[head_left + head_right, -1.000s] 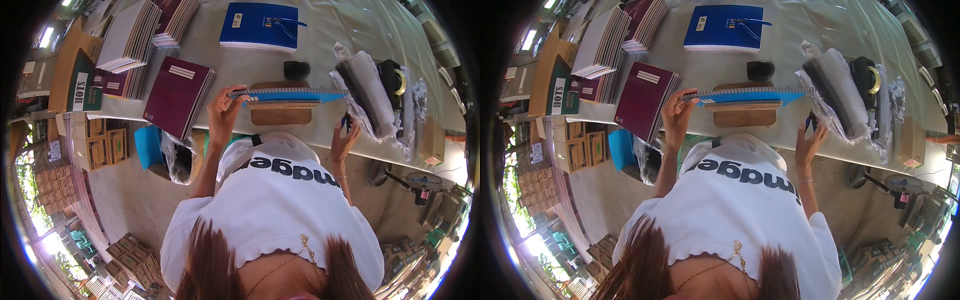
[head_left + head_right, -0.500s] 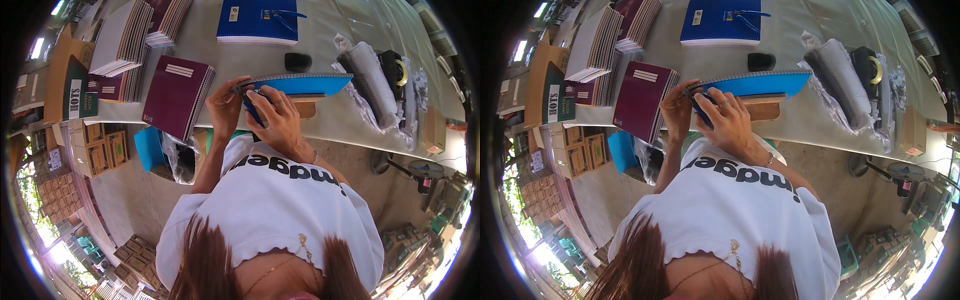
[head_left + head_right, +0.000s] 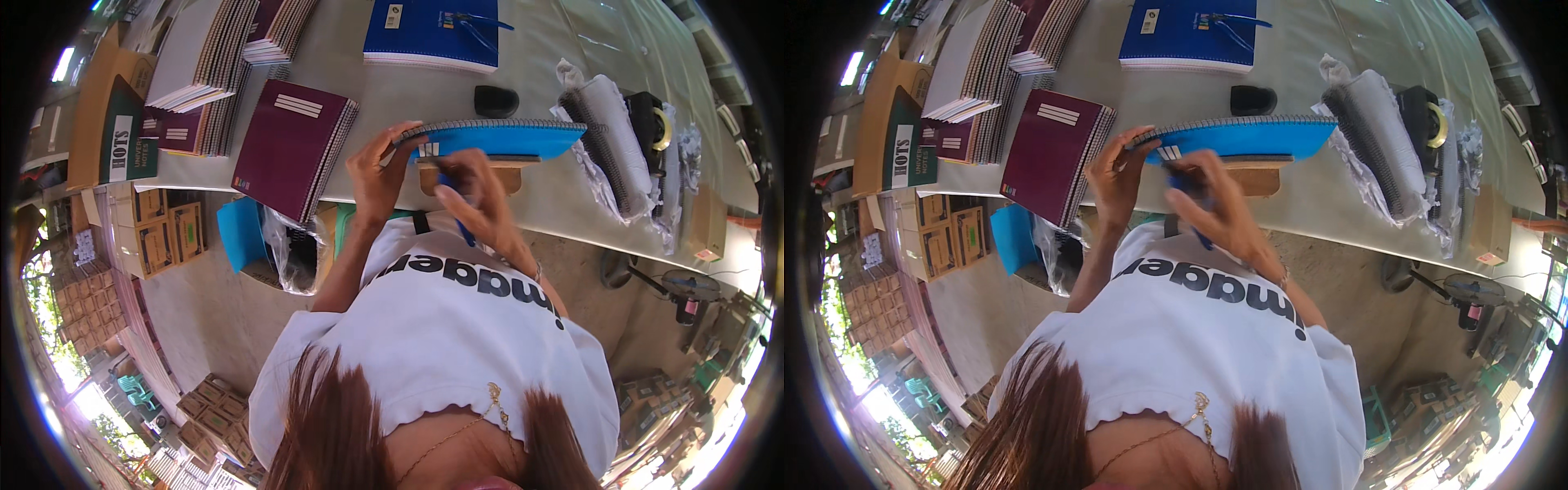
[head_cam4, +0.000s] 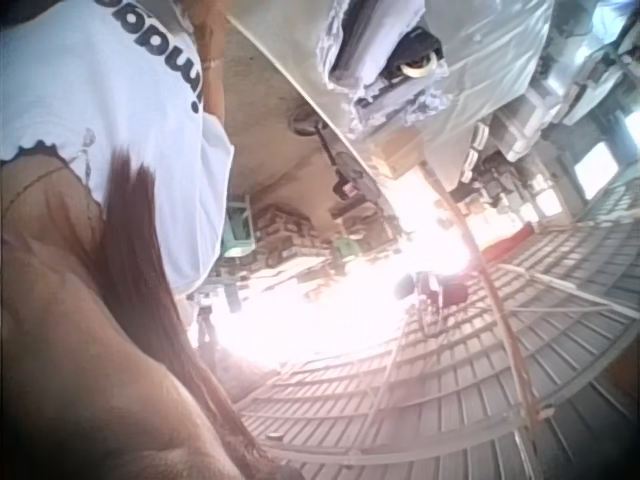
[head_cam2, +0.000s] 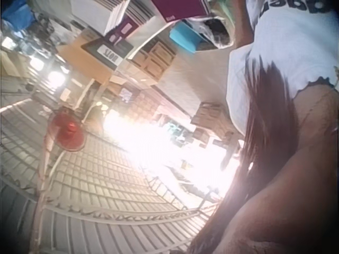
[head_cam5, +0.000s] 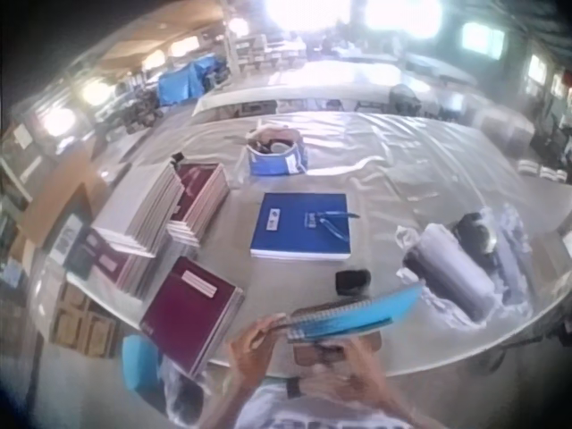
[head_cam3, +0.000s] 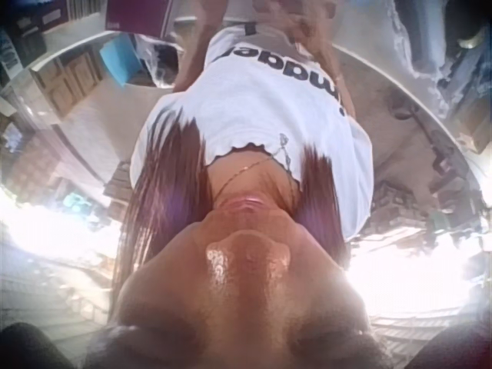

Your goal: The person assembles spiral-bound notebooks by aligning a cover and pages on a wooden stand, threading a plastic coil through the holes, and trimming the excess coil with pliers.

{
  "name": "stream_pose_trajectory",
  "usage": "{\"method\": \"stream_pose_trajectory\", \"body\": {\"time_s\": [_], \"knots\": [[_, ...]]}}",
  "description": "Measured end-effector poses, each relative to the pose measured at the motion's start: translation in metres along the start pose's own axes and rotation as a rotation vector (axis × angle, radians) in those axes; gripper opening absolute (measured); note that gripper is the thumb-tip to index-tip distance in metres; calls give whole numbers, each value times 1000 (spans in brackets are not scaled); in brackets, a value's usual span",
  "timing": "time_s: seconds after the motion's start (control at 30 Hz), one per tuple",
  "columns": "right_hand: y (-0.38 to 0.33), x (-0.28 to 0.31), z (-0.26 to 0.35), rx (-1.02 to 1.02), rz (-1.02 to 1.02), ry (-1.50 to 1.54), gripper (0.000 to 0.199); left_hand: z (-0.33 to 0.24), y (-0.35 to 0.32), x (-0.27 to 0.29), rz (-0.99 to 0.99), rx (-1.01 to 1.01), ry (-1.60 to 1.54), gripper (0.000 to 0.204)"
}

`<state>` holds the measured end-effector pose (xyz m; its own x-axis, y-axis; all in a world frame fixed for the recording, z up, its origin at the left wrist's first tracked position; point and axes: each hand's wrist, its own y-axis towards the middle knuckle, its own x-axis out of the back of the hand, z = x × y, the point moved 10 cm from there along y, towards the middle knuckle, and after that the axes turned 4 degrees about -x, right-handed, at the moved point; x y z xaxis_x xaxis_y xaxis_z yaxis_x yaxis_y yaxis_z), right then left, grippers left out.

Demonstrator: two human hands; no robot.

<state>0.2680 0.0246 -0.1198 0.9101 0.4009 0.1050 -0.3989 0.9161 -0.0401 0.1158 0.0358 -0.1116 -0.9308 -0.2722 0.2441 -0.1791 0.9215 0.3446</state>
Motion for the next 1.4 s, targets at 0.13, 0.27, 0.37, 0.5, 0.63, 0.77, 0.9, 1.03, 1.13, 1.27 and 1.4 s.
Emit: {"method": "stream_pose_trajectory", "body": {"time_s": [0.13,0.27,0.37,0.5,0.63,0.77,0.9,1.03,1.13,1.27,1.4], "knots": [[-47,95,-26,350,-398,-827,34,-11,-1,3,57,-13,-7,26],[-64,182,-104,131,-530,-844,35,-12,-2,-1,156,-24,64,26],[-60,193,-135,60,-516,-1012,36,-31,-3,6,94,-47,-17,27],[-60,199,-150,61,-580,-1058,33,-63,8,67,-104,-125,213,22],[-60,198,-151,32,-591,-1034,33,-63,5,167,-455,-38,283,17],[-60,197,-148,38,-591,-1033,32,-26,-6,257,-650,52,248,21],[-60,196,-145,36,-602,-1040,31,65,-24,318,-655,178,94,24],[-60,195,-145,36,-610,-1054,32,149,-52,342,-621,384,111,27],[-60,197,-147,19,-600,-1039,33,180,-62,337,-649,387,115,27],[-61,196,-146,40,-610,-1048,33,181,-59,343,-516,351,688,30],[-60,197,-147,39,-617,-1048,33,211,-69,349,-485,408,398,33]]}}
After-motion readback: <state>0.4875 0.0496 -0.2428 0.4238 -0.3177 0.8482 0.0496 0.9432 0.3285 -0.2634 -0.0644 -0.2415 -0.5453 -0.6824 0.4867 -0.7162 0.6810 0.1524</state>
